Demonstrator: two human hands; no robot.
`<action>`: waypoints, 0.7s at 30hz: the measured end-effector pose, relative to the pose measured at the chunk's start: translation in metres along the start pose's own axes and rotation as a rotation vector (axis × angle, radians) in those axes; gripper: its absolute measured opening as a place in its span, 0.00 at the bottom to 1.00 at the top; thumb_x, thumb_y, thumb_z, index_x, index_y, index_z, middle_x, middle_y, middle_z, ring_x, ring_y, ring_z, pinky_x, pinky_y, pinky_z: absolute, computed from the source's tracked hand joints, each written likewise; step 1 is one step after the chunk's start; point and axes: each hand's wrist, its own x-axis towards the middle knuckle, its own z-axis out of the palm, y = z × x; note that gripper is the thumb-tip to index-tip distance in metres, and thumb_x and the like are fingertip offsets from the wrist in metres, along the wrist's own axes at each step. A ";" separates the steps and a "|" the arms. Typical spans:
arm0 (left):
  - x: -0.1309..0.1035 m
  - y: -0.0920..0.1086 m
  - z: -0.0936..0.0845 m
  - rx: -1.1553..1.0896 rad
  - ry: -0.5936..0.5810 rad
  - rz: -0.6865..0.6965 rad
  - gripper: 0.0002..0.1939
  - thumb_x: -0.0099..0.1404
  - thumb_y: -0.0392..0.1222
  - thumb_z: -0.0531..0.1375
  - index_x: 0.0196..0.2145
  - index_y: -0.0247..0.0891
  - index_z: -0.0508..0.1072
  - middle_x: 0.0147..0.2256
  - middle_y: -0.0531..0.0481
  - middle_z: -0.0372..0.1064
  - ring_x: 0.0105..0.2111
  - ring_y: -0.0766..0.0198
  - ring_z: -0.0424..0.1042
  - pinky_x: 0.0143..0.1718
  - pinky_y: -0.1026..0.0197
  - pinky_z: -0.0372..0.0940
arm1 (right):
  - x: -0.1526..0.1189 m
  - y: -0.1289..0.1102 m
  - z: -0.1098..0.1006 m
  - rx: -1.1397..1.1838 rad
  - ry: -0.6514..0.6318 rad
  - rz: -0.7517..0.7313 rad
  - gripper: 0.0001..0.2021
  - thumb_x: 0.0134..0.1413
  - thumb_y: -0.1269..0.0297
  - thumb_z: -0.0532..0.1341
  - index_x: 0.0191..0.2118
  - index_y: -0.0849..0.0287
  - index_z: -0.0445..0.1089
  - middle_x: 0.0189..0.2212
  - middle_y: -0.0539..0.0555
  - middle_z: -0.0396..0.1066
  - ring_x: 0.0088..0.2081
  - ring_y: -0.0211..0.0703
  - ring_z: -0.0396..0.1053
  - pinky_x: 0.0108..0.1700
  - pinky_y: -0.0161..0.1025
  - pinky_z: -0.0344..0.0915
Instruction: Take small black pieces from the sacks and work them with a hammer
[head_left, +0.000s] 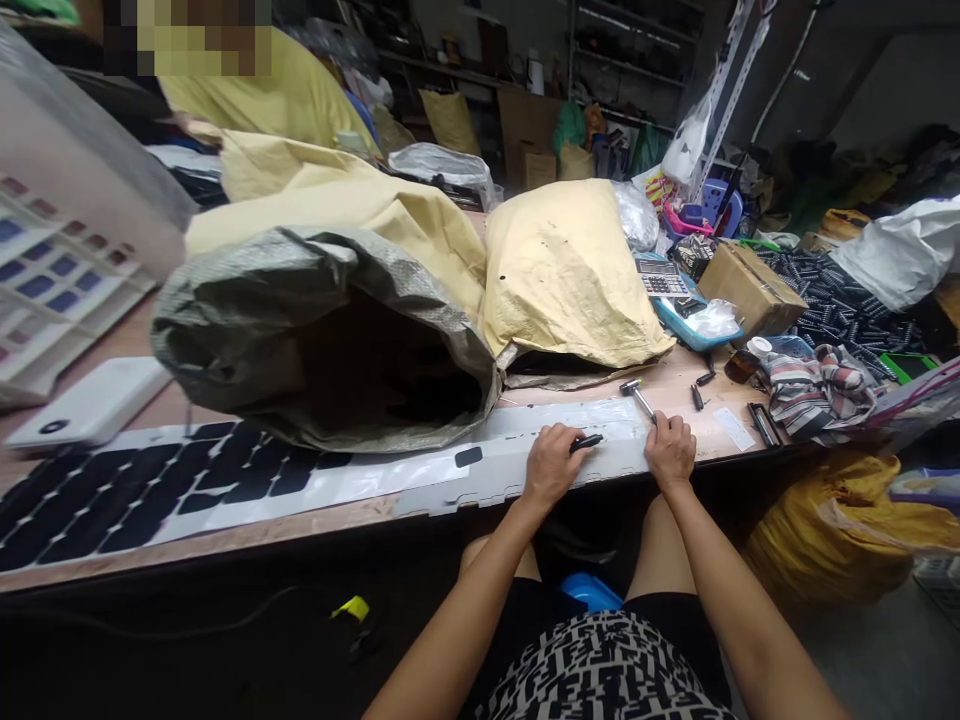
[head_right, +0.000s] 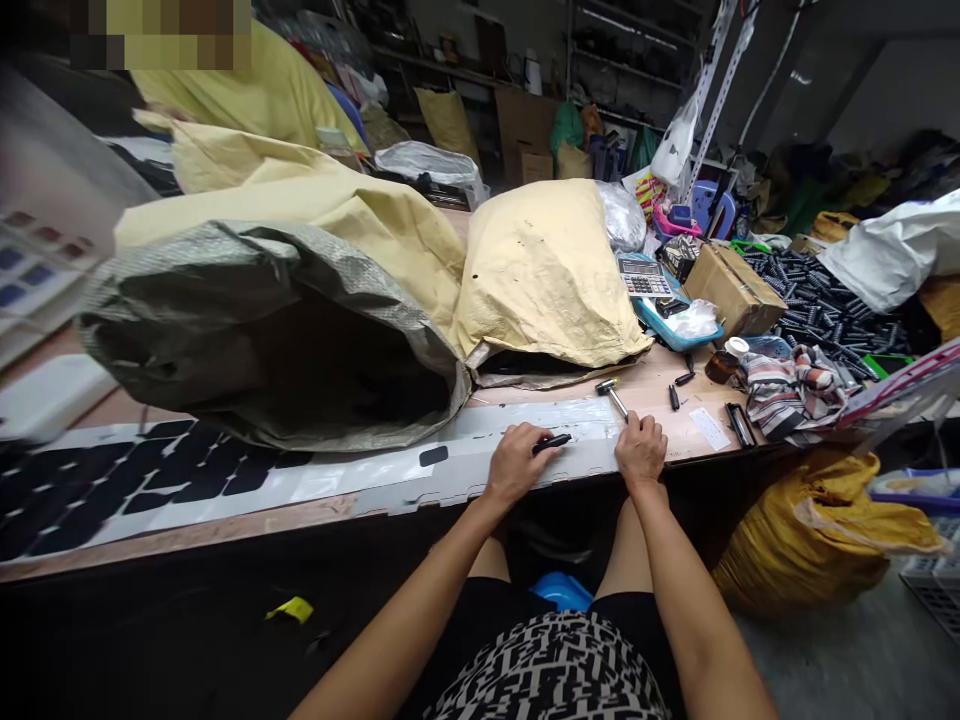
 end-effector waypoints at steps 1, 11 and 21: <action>0.004 0.001 0.008 0.012 -0.017 -0.008 0.06 0.63 0.40 0.66 0.39 0.42 0.76 0.37 0.48 0.73 0.41 0.53 0.67 0.45 0.53 0.64 | 0.000 0.000 0.000 0.004 0.000 -0.003 0.17 0.66 0.65 0.53 0.57 0.54 0.70 0.41 0.57 0.67 0.41 0.47 0.59 0.39 0.42 0.49; 0.015 -0.019 0.024 -0.101 -0.059 -0.038 0.07 0.60 0.37 0.66 0.38 0.41 0.78 0.36 0.48 0.71 0.41 0.54 0.67 0.46 0.53 0.65 | 0.002 0.004 -0.005 0.032 -0.068 -0.004 0.18 0.67 0.65 0.54 0.58 0.53 0.69 0.42 0.58 0.68 0.42 0.48 0.61 0.41 0.41 0.53; 0.017 -0.020 0.028 -0.095 -0.048 -0.028 0.08 0.63 0.38 0.64 0.41 0.41 0.80 0.35 0.48 0.69 0.40 0.55 0.67 0.47 0.52 0.65 | -0.060 0.009 -0.052 0.807 -0.120 -0.067 0.19 0.68 0.59 0.51 0.57 0.56 0.72 0.50 0.59 0.75 0.52 0.47 0.72 0.56 0.45 0.69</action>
